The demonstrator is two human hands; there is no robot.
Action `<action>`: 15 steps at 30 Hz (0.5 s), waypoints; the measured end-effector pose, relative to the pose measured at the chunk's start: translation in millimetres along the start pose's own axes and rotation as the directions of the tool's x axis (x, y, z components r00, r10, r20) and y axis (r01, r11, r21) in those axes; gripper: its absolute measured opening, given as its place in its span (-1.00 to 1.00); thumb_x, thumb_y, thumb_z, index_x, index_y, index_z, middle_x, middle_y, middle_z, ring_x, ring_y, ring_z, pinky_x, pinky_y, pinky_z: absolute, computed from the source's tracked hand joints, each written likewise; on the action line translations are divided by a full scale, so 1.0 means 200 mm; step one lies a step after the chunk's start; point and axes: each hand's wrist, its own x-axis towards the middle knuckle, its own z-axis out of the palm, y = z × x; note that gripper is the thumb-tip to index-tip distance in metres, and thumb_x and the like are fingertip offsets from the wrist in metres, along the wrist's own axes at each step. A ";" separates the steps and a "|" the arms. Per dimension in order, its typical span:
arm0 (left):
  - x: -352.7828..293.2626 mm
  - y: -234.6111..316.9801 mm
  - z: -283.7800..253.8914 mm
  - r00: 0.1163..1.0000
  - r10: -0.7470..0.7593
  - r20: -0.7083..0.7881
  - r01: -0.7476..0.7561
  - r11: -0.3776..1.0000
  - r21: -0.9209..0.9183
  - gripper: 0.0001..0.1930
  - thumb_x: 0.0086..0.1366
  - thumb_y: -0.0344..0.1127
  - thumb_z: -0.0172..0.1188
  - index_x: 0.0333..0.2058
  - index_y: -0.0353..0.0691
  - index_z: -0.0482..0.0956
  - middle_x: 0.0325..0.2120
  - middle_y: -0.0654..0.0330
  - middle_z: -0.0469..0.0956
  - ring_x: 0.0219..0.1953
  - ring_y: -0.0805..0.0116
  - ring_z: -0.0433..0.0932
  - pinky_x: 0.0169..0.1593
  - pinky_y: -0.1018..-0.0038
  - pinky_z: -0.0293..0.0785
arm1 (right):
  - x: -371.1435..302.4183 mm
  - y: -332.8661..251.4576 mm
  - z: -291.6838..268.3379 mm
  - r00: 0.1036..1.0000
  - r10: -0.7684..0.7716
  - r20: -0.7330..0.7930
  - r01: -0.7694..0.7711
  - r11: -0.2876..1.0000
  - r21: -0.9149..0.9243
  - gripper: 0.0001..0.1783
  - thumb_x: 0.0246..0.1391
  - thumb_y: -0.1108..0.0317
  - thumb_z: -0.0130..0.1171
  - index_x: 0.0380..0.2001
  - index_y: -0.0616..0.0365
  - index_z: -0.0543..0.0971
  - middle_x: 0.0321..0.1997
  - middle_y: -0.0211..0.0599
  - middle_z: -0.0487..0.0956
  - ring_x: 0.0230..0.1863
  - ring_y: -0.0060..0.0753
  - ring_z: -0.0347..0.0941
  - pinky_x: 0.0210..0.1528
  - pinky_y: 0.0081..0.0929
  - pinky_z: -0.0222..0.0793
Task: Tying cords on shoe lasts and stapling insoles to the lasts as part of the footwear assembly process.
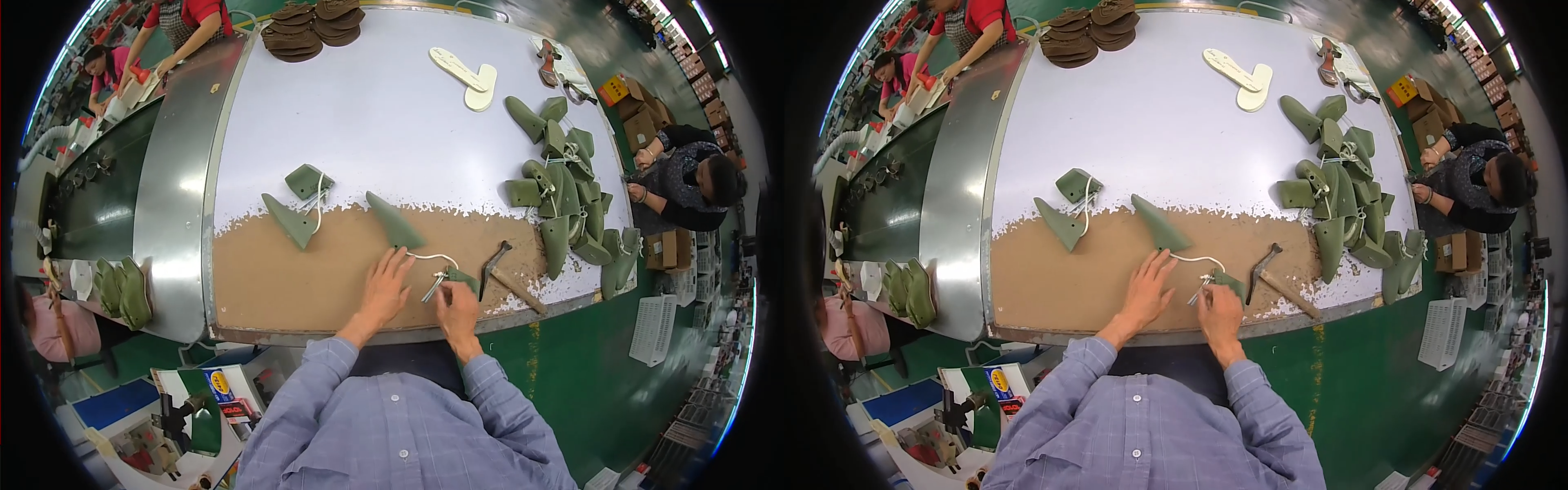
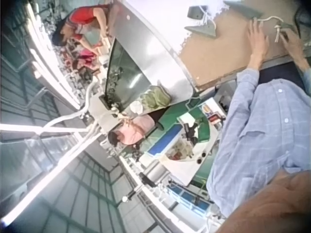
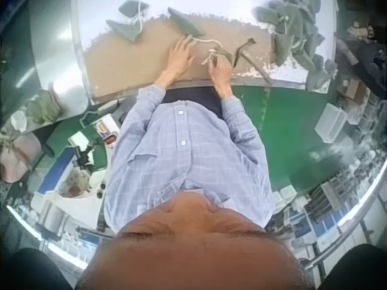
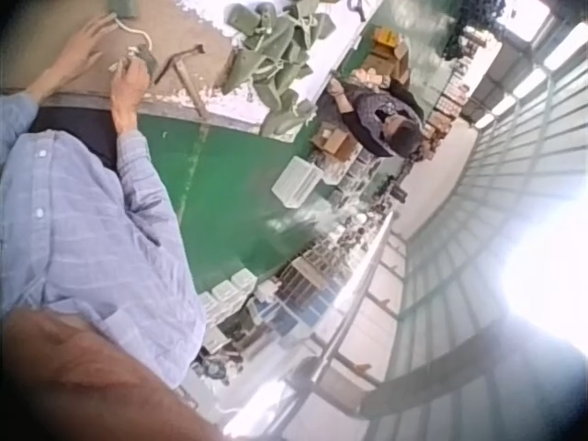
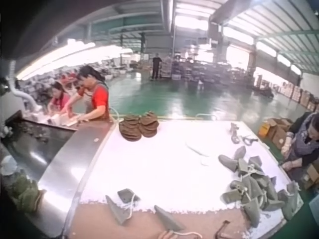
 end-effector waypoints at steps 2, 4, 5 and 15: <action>0.04 0.01 0.04 0.999 0.028 -0.016 -0.029 0.998 -0.047 -0.36 0.11 -0.37 0.21 0.20 -0.09 0.24 0.25 0.09 0.16 0.28 0.06 0.16 0.24 0.12 0.17 | -0.05 -0.05 0.04 0.954 0.283 0.098 -0.282 0.959 -0.031 -0.56 -0.15 0.26 0.33 -0.16 0.11 0.46 -0.11 -0.22 0.45 -0.10 -0.13 0.39 -0.17 -0.06 0.25; 0.10 0.00 0.11 0.983 0.184 -0.013 -0.185 0.980 -0.073 -0.39 0.13 -0.46 0.11 0.20 -0.13 0.24 0.21 0.07 0.24 0.26 0.06 0.20 0.25 0.16 0.18 | 0.01 -0.11 0.09 0.957 0.280 0.078 -0.266 0.951 -0.155 -0.52 -0.16 0.24 0.34 -0.14 0.11 0.44 -0.13 -0.22 0.45 -0.10 -0.13 0.40 -0.17 -0.08 0.25; 0.13 0.02 0.13 0.983 0.185 -0.010 -0.186 0.980 -0.070 -0.39 0.13 -0.46 0.11 0.20 -0.13 0.24 0.21 0.07 0.24 0.26 0.06 0.20 0.25 0.16 0.18 | 0.04 -0.13 0.10 0.959 0.277 0.055 -0.251 0.927 -0.279 -0.48 -0.16 0.22 0.34 -0.11 0.12 0.42 -0.14 -0.21 0.45 -0.10 -0.14 0.40 -0.17 -0.10 0.25; 0.29 0.09 0.13 0.968 0.179 0.177 -0.142 0.969 -0.203 -0.39 0.16 -0.43 0.08 0.22 -0.11 0.22 0.21 0.12 0.26 0.27 0.06 0.18 0.26 0.19 0.18 | 0.11 0.02 0.25 0.867 0.495 0.060 -0.492 0.831 0.257 -0.71 0.04 0.42 0.01 -0.11 0.10 0.38 -0.43 -0.22 0.48 -0.43 -0.18 0.42 -0.36 -0.24 0.32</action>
